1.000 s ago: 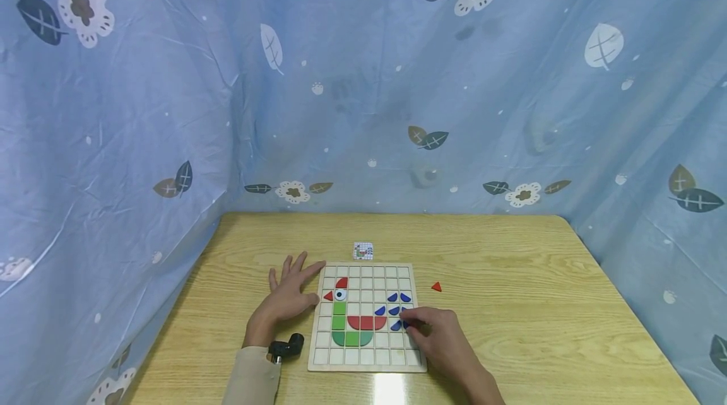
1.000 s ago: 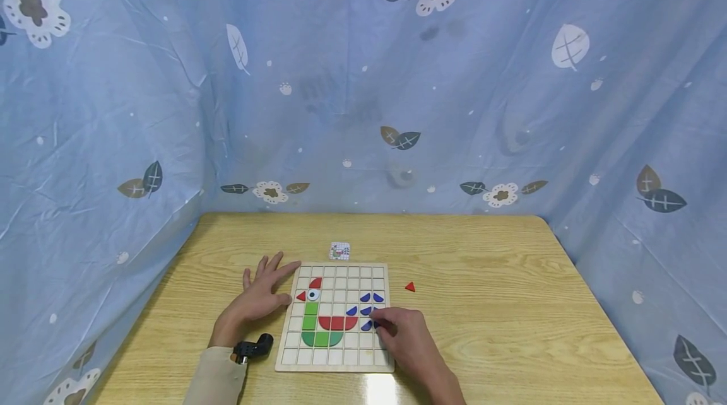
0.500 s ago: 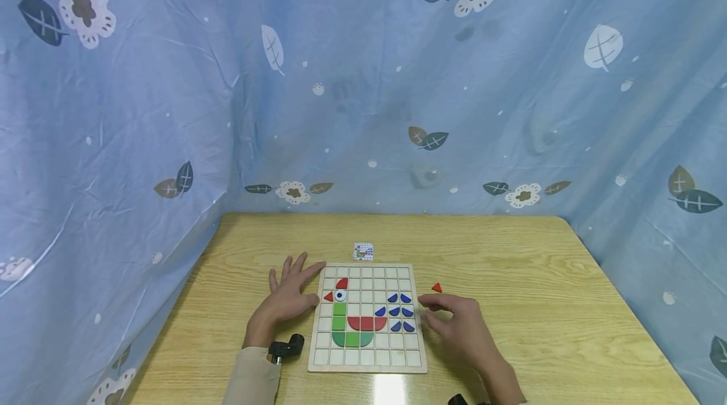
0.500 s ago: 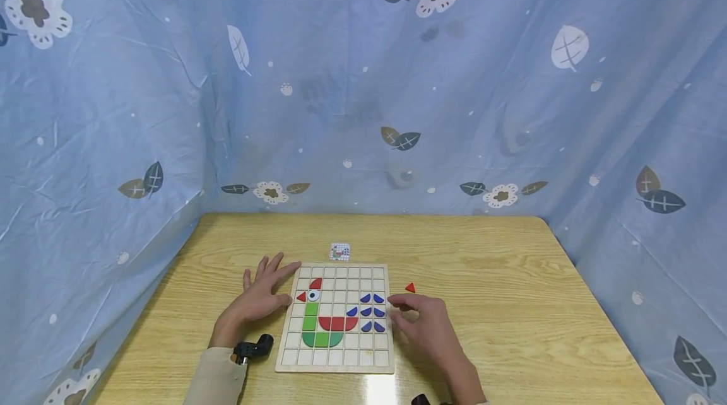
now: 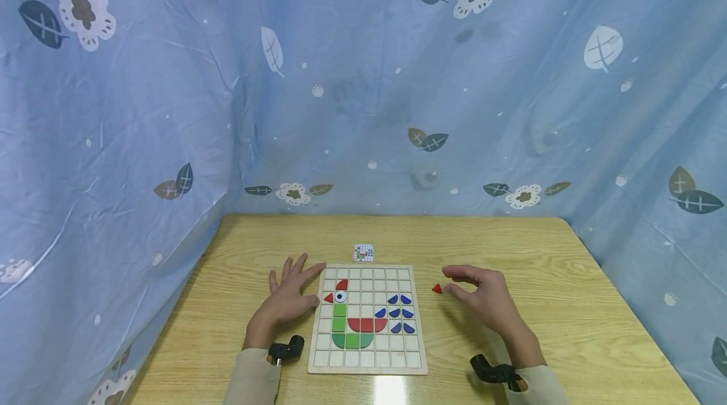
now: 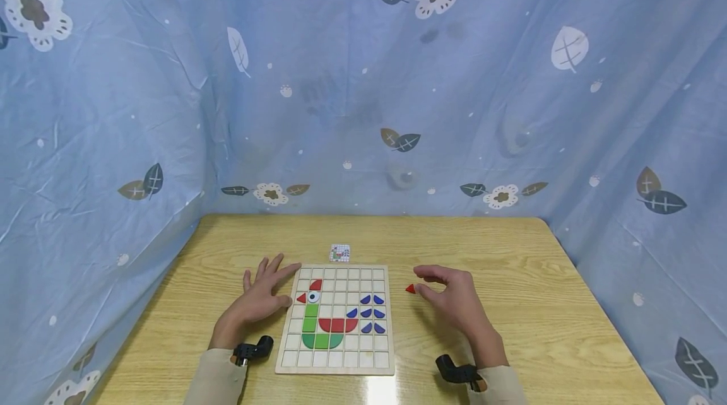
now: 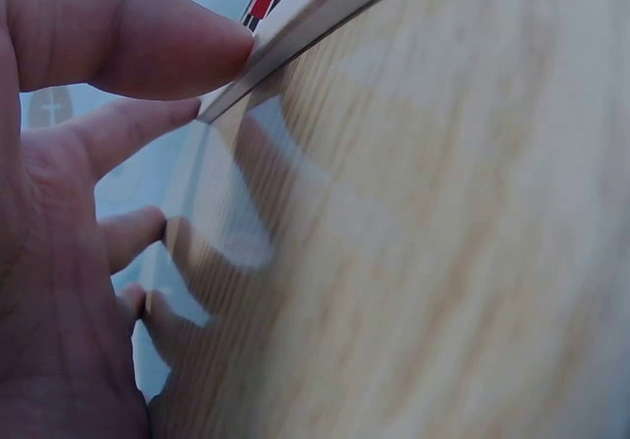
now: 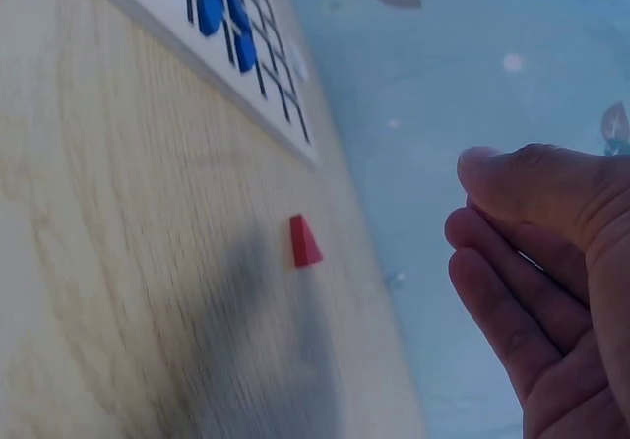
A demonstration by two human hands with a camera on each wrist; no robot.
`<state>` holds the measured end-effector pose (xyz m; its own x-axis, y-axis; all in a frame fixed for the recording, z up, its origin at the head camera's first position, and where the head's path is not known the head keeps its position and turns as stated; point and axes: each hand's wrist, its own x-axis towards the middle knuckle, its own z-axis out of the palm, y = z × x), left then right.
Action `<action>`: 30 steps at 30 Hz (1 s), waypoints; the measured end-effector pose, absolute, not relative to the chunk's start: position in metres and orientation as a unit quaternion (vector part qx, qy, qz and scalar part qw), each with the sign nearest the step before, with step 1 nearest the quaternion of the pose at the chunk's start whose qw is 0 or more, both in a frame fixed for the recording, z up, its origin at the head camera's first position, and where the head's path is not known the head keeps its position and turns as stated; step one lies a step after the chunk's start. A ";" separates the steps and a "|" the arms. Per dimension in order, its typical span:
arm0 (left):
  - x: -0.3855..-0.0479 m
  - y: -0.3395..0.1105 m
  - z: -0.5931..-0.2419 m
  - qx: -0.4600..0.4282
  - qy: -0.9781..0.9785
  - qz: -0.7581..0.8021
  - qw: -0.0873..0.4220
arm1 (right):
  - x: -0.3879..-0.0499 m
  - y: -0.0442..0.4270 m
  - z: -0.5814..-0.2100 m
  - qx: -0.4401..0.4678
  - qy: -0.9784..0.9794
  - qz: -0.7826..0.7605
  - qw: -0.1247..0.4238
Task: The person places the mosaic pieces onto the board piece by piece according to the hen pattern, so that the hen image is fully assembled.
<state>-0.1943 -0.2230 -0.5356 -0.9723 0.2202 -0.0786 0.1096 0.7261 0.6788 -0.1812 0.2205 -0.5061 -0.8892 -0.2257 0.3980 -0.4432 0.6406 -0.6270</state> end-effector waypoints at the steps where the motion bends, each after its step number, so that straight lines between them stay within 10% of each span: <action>1: -0.194 -0.223 -0.536 0.090 0.925 0.360 0.077 | -0.183 0.221 -0.507 0.186 -0.895 0.382 0.137; 15: -0.194 -0.223 -0.537 0.089 0.925 0.362 0.077 | -0.201 0.216 -0.535 0.144 -0.881 0.449 0.034; 30: -0.193 -0.222 -0.535 0.092 0.920 0.376 0.066 | -0.203 0.209 -0.541 0.152 -0.901 0.403 0.059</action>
<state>-0.1928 -0.2221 -0.5352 -0.9744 0.2187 -0.0528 0.1191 0.7006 0.7035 -0.2029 0.2089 -0.5413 -0.9469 -0.2264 0.2283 -0.3211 0.6289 -0.7081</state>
